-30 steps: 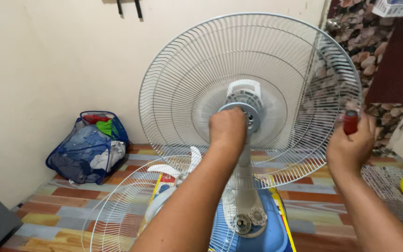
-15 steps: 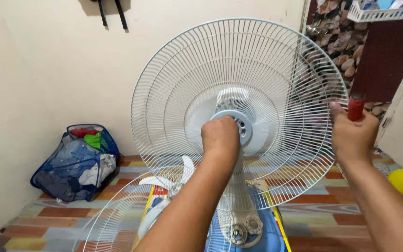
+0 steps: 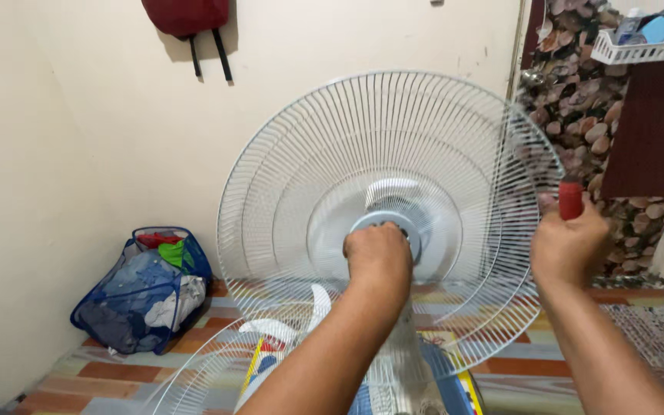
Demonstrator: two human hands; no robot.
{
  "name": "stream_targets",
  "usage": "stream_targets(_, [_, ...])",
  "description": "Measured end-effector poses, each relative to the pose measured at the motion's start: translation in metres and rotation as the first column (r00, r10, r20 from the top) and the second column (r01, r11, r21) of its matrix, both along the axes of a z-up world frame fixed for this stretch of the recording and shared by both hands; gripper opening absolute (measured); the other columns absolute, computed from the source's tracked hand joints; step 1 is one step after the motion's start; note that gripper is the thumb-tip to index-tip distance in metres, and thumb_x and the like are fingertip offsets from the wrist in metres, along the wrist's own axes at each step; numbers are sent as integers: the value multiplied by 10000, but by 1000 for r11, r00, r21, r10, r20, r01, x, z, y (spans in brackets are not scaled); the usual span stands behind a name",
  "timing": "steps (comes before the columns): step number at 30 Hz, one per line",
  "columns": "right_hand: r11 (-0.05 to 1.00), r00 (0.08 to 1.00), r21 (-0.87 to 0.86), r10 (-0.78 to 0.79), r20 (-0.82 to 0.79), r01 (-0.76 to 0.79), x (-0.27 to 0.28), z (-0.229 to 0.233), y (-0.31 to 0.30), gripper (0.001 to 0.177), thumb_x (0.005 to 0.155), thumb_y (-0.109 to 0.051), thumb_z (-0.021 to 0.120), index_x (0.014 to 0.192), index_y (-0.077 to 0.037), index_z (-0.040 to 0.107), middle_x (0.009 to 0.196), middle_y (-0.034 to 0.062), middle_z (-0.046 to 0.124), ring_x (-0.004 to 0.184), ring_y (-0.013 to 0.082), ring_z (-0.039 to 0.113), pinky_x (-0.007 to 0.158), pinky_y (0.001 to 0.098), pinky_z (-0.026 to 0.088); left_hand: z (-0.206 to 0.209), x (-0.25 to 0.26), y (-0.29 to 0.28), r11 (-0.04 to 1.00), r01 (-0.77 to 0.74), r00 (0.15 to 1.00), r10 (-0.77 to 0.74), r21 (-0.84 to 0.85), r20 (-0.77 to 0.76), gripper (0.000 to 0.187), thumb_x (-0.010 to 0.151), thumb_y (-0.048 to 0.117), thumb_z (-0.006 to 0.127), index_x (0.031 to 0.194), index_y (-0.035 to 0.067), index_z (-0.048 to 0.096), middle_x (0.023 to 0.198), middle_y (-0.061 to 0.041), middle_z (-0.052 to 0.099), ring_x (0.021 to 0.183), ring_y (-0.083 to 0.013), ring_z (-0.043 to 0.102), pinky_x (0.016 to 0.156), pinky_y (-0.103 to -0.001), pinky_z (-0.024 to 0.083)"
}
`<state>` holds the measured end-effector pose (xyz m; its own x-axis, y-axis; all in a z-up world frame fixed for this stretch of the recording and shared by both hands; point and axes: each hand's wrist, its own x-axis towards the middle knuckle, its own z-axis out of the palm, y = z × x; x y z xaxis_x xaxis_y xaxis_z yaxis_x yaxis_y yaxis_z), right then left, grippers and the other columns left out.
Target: The person disassembles a standing electric fan by removing the front grille, unscrewing the central hub nut, and detaching the fan blades. The person uses a screwdriver to loosen the nut and then removes the components by hand.
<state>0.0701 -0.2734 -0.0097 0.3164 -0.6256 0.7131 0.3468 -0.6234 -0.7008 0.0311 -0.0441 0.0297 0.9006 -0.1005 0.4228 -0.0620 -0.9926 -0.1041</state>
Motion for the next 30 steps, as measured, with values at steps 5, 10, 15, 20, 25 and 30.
stream_targets(5, [998, 997, -4, -66, 35, 66, 13, -19, -7, 243, 1000, -217, 862, 972, -12, 735, 811, 187, 696, 686, 297, 648, 675, 443, 470, 9, -8, -3, 993, -45, 999, 45, 108, 4, 338, 957, 267, 573, 1219, 73, 663, 1067, -143, 758, 905, -296, 752, 834, -581, 539])
stream_targets(10, [991, 998, 128, -34, -56, 41, 14, -19, -15, 345, 1006, -264, 799, 851, 28, 698, 705, 181, 687, 679, 308, 611, 675, 463, 457, 12, 0, -10, 995, -33, 992, 44, 96, -115, 269, 964, 237, 586, 1125, 79, 731, 1125, -118, 746, 937, -304, 739, 693, -474, 609])
stream_targets(15, [990, 998, 133, -57, 31, 52, 14, -6, -17, 336, 995, -271, 853, 921, 19, 701, 764, 172, 682, 663, 269, 624, 670, 450, 464, 1, 12, -6, 993, 46, 999, -42, -113, 31, 251, 1000, 271, 574, 1003, 108, 765, 1016, -101, 769, 885, -291, 758, 660, -412, 595])
stream_targets(20, [995, 998, 76, -64, -13, 65, 13, -5, -6, 320, 985, -273, 859, 954, 13, 717, 780, 198, 678, 665, 319, 629, 663, 469, 460, -11, 26, 1, 978, -11, 999, 21, -207, 46, 159, 939, 158, 604, 964, 112, 754, 951, -127, 774, 880, -288, 765, 683, -402, 606])
stream_targets(25, [996, 999, 85, 5, 39, -8, 13, -5, -1, 247, 966, -252, 834, 1004, -27, 739, 812, 171, 708, 716, 298, 673, 680, 449, 469, -12, 33, 7, 955, 53, 998, -40, -291, 52, 184, 910, 158, 603, 971, 92, 764, 1004, -168, 762, 920, -318, 751, 773, -430, 589])
stream_targets(30, [999, 999, -10, 30, 28, -30, 6, -5, -5, 245, 1048, -229, 805, 1041, -4, 707, 819, 149, 697, 721, 305, 666, 701, 434, 475, -13, 31, 11, 957, 72, 997, -62, -281, 44, 211, 900, 166, 600, 1015, 84, 757, 1020, -175, 759, 931, -326, 748, 779, -436, 591])
